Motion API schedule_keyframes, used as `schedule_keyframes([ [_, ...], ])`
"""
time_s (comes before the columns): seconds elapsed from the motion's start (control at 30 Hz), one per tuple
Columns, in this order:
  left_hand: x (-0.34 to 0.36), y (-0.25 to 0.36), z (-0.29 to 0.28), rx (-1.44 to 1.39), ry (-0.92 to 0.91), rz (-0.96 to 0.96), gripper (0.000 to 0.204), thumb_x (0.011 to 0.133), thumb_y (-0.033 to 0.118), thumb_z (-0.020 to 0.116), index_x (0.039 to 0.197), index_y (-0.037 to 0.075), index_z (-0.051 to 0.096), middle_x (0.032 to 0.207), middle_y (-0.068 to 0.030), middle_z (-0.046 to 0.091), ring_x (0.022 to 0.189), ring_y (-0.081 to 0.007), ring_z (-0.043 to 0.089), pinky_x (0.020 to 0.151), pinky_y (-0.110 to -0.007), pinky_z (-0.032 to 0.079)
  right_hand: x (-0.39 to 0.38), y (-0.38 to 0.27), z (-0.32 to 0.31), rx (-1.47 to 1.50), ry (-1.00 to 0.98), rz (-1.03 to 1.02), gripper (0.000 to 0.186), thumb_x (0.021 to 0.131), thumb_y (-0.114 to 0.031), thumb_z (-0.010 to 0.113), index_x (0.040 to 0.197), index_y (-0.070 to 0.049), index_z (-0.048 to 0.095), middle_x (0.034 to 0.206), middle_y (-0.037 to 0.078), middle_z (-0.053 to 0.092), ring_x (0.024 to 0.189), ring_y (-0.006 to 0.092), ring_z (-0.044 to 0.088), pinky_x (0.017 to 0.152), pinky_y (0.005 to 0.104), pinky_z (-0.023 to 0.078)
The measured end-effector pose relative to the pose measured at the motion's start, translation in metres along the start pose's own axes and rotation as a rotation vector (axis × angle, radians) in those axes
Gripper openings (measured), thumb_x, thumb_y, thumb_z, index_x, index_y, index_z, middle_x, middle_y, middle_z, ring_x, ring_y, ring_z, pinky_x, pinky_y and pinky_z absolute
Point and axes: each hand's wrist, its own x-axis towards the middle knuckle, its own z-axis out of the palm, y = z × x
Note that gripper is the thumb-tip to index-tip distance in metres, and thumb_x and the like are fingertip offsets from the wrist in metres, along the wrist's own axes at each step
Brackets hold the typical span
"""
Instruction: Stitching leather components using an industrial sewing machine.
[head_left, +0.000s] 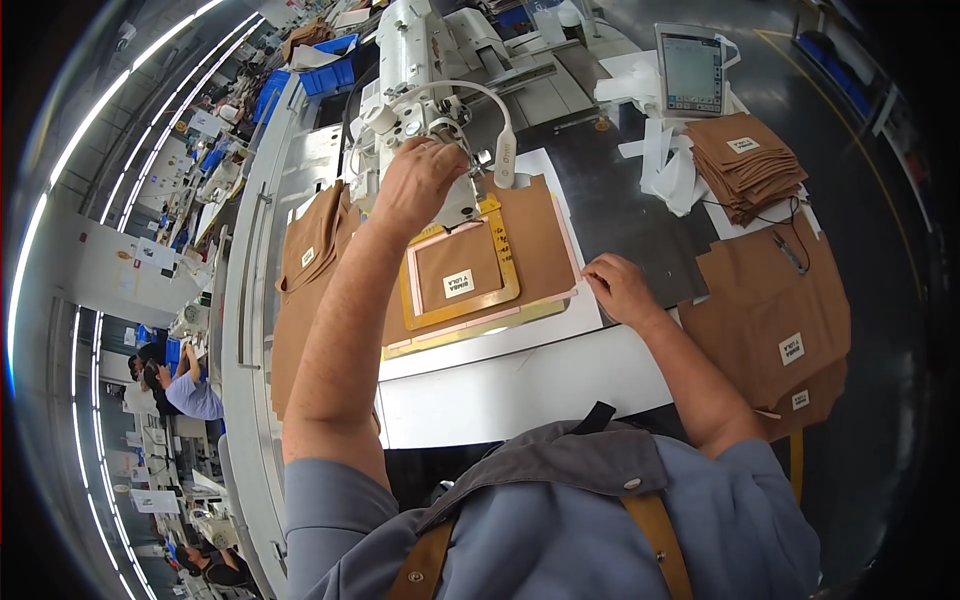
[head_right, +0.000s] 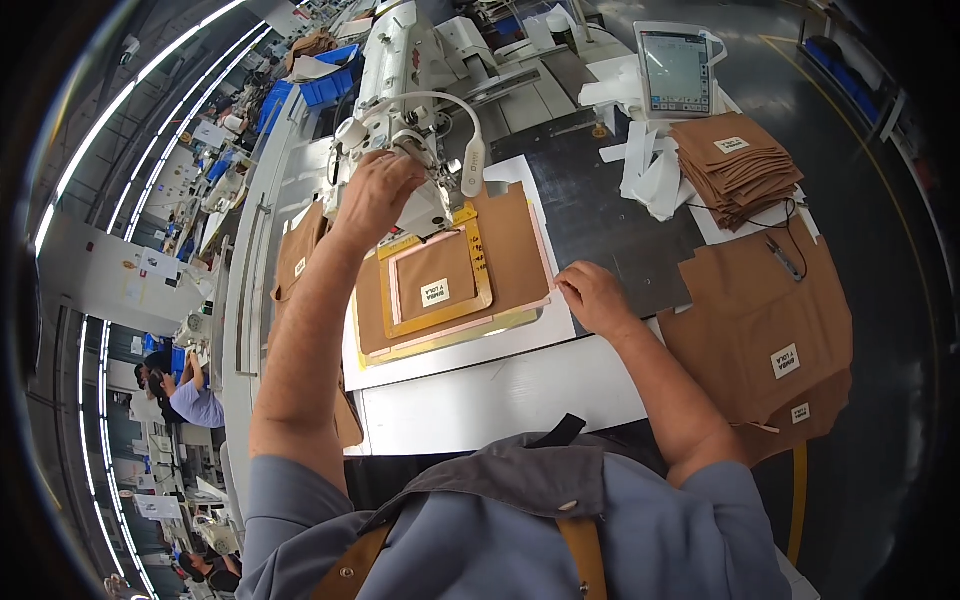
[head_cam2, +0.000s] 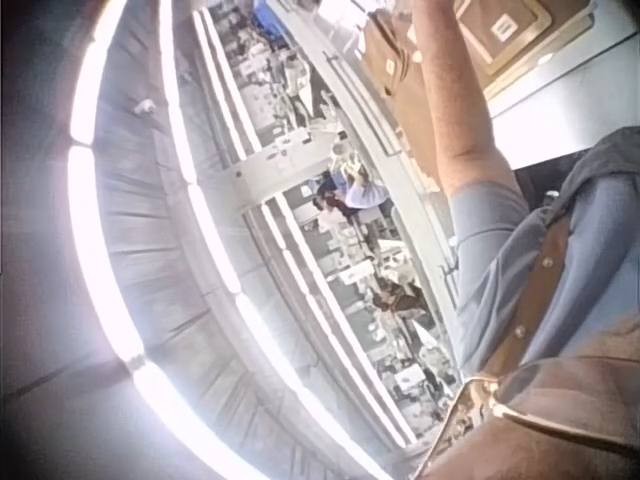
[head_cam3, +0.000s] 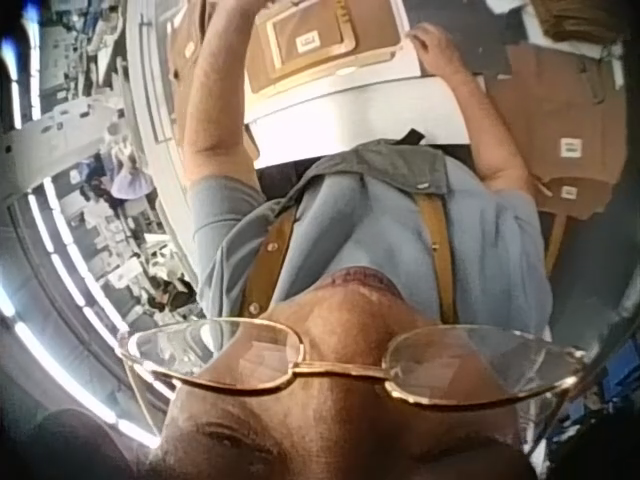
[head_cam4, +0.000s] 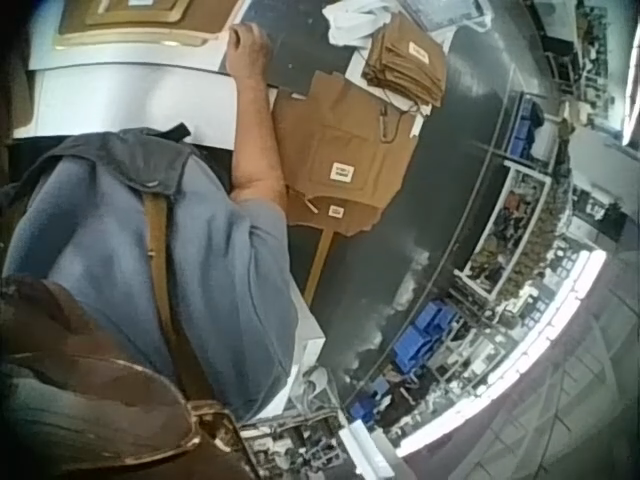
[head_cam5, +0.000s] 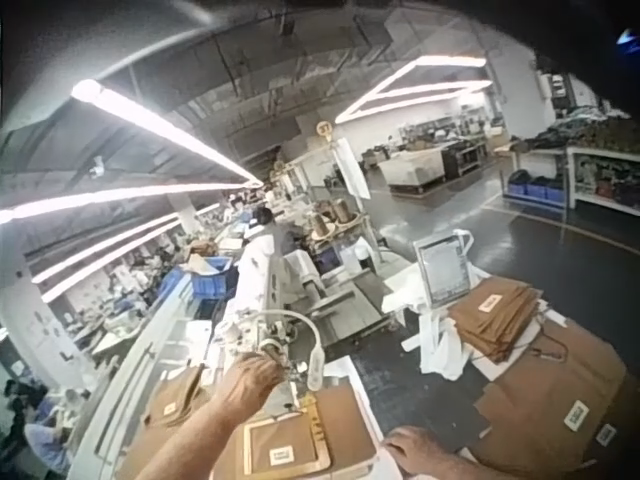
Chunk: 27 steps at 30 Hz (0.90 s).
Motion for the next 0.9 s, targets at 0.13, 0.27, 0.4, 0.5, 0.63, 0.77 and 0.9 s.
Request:
schedule_keyframes([
  [0.13,-0.008,0.010,0.006,0.138,0.062,0.005,0.007,0.088,0.006,0.069,0.090,0.010,0.063,0.085,-0.0059,0.066,0.087,-0.0291,0.064,0.090,-0.041,0.048,0.001,-0.001,0.002,-0.033,-0.001,-0.004,0.003,0.088,-0.004,0.067,0.092,-0.004,0.067,0.091,0.010,0.065,0.083,0.0314,0.065,0.072,0.0413,0.052],
  [0.27,-0.020,0.017,0.004,0.197,0.190,-0.052,0.013,0.082,0.003,0.070,0.090,0.009,0.063,0.088,-0.0048,0.065,0.087,-0.0267,0.063,0.085,-0.040,0.047,0.000,-0.004,0.003,-0.072,-0.020,0.038,0.003,0.088,-0.004,0.067,0.091,-0.004,0.067,0.090,0.009,0.064,0.081,0.0303,0.064,0.071,0.0407,0.051],
  [0.4,-0.064,0.041,0.023,0.199,0.235,-0.119,0.016,0.078,0.004,0.078,0.087,0.008,0.066,0.097,-0.0053,0.069,0.090,-0.0273,0.066,0.075,-0.040,0.047,0.000,-0.003,0.003,-0.040,0.031,0.056,0.005,0.089,-0.005,0.068,0.094,-0.004,0.068,0.088,0.009,0.064,0.078,0.0274,0.064,0.068,0.0394,0.051],
  [0.5,-0.141,0.070,0.059,-0.017,0.093,-0.330,0.018,0.077,0.003,0.079,0.090,0.007,0.067,0.094,-0.0078,0.069,0.089,-0.0290,0.067,0.078,-0.042,0.050,0.016,-0.015,0.013,0.109,-0.009,0.302,0.008,0.090,-0.007,0.069,0.097,-0.004,0.069,0.089,0.009,0.066,0.074,0.0236,0.064,0.066,0.0359,0.051],
  [0.63,-0.228,0.137,0.112,-0.183,-0.068,-0.642,0.036,0.085,0.008,0.074,0.119,0.005,0.064,0.133,-0.0179,0.061,0.120,-0.0362,0.059,0.100,-0.045,0.045,0.055,-0.017,0.051,0.424,0.128,0.302,0.011,0.094,-0.011,0.069,0.103,-0.005,0.070,0.090,0.005,0.067,0.072,0.0158,0.063,0.066,0.0309,0.051],
  [0.77,-0.263,0.179,0.124,-0.106,-0.090,-0.700,0.052,0.094,0.024,0.058,0.141,0.003,0.050,0.157,-0.0251,0.037,0.142,-0.0436,0.037,0.115,-0.053,0.024,0.115,-0.030,0.092,1.096,0.143,0.547,0.019,0.095,-0.015,0.071,0.111,-0.006,0.071,0.091,-0.003,0.066,0.075,0.0070,0.059,0.069,0.0245,0.048],
  [0.9,-0.268,0.178,0.123,-0.114,-0.242,-0.702,0.063,0.091,0.028,0.058,0.147,0.003,0.041,0.162,-0.0232,0.030,0.148,-0.0423,0.028,0.118,-0.053,0.017,0.156,-0.035,0.133,1.536,0.128,0.582,0.029,0.094,-0.019,0.074,0.119,-0.006,0.069,0.093,-0.006,0.065,0.077,0.0026,0.056,0.071,0.0198,0.045],
])
